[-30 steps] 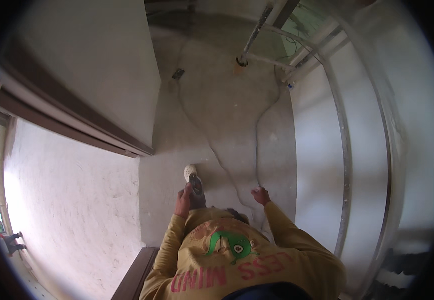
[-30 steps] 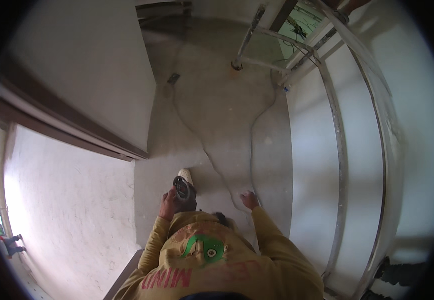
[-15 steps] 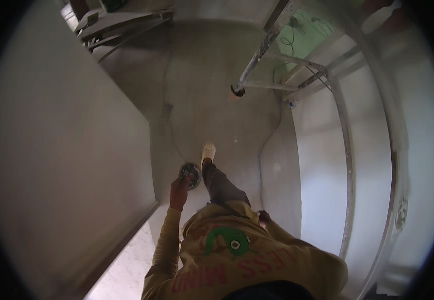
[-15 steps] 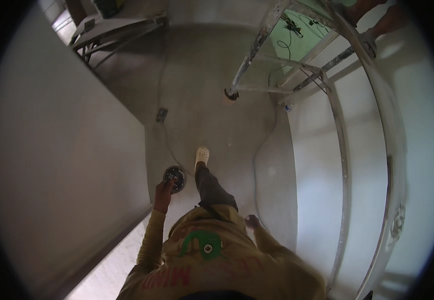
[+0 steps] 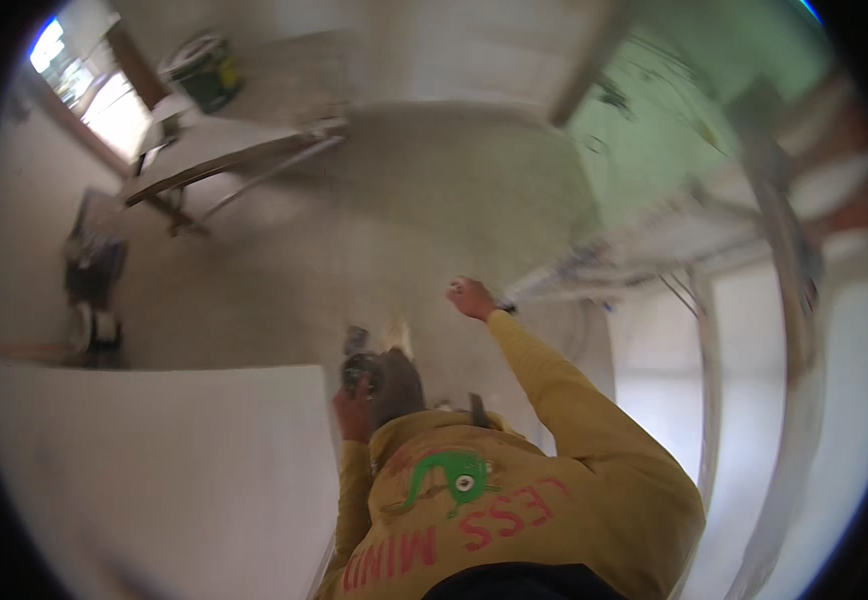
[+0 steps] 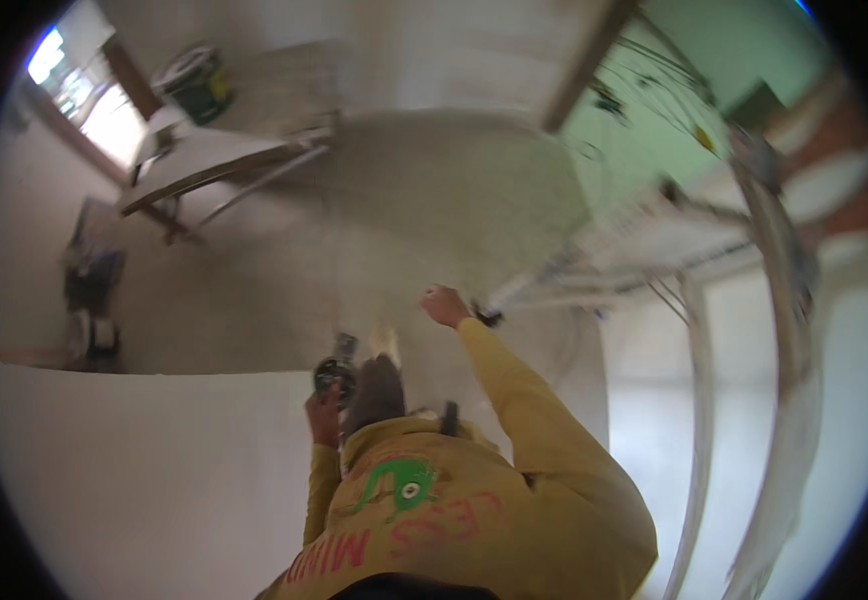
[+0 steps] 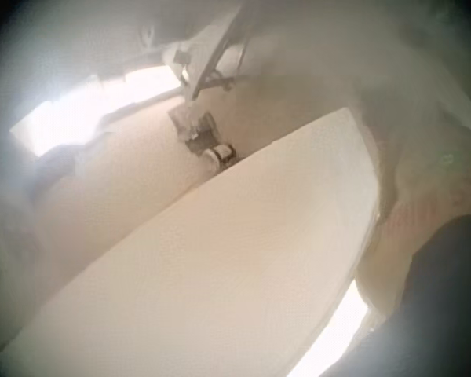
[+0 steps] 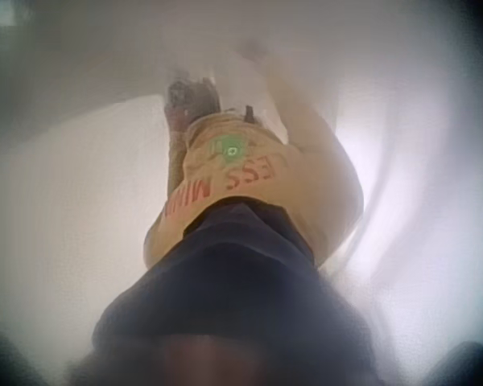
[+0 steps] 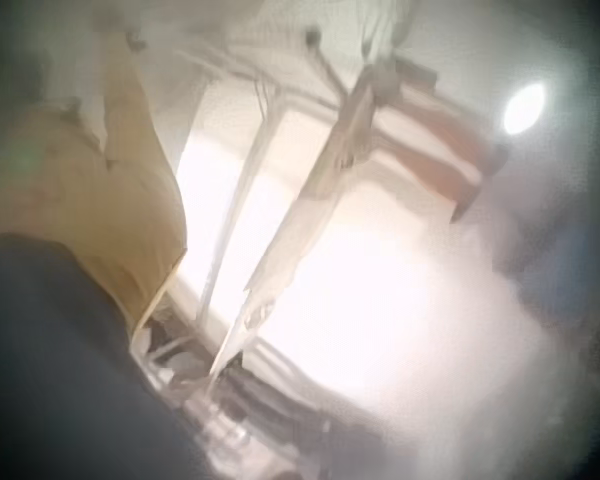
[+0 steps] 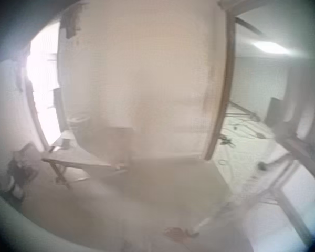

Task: The person walks through a construction site, then sits on the floor to hammer a plastic cup and scrape debris. They later stand and use a power sander on the floor while another worker welds nearby.

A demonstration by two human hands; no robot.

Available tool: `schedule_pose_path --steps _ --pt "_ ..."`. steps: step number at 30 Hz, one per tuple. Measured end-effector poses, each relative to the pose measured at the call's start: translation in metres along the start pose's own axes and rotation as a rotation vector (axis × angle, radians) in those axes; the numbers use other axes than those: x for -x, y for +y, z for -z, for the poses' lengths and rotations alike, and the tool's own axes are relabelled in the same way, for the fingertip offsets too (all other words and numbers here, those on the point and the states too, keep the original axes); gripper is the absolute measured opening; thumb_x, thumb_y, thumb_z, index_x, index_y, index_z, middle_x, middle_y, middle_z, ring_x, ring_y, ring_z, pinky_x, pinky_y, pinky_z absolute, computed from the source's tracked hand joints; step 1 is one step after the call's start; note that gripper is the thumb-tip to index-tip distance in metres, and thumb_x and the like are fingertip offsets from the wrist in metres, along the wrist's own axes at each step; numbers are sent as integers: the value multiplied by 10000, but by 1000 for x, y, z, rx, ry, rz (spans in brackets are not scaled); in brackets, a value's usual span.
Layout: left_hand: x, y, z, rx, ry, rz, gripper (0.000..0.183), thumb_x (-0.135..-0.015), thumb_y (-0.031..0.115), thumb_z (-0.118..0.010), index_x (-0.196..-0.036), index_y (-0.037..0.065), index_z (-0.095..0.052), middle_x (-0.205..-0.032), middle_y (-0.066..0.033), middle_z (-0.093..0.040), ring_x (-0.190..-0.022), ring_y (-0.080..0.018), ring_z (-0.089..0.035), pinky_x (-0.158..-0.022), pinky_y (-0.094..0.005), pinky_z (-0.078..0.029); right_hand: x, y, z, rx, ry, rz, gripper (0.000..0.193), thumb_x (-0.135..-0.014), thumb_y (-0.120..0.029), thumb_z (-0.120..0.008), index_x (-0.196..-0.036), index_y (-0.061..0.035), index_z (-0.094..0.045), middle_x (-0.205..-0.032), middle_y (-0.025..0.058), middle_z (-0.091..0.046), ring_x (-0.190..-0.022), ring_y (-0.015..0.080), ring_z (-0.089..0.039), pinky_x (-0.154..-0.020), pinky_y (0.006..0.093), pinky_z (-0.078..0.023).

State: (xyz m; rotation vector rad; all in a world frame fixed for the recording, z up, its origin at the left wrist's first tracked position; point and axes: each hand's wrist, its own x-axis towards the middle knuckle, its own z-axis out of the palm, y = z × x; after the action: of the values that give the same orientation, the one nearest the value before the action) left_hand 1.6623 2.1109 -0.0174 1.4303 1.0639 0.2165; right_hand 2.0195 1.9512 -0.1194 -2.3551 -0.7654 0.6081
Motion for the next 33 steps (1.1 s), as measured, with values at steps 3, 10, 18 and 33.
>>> schedule_pose_path --steps 3,10,18,33 --pt "-103 24 -12 -141 66 28 445 -912 441 -742 -1054 20 -734 -927 -72 -714 -801 -165 -666 -595 -316 -555 -98 -44 2 -139 -19 133 471 -930 -380 -675 -1242 -28 -670 -1109 212 -729 -1038 356 -709 -898 438 -555" --pt "-300 188 -53 -297 -257 -84 381 -940 329 -720 -1059 -31 -750 -868 -80 -738 -791 -95 -637 -734 -309 -524 -165 16 27 77 -95 -239 428 -866 -348 -638 -1089 7 -722 -1086 251 -714 -1043 409 -689 -936 455 -542" --pt "-447 345 -183 -54 -446 -221 273 -930 192 -737 -1063 -47 -735 -935 -32 -726 -814 -85 -620 -723 -274 -508 -199 131 86 -70 -55 -753 445 -852 -355 -618 -955 63 -729 -1044 305 -700 -1015 463 -685 -937 512 -543" --pt "-634 482 -618 -302 -904 -111 279 -937 183 -737 -1114 -30 -703 -991 -58 -720 -829 -121 -672 -672 -303 -570 -398 298 312 -305 325 -753 530 -945 -443 -562 -1188 11 -687 -1228 261 -675 -1124 417 -657 -1005 475 -500"
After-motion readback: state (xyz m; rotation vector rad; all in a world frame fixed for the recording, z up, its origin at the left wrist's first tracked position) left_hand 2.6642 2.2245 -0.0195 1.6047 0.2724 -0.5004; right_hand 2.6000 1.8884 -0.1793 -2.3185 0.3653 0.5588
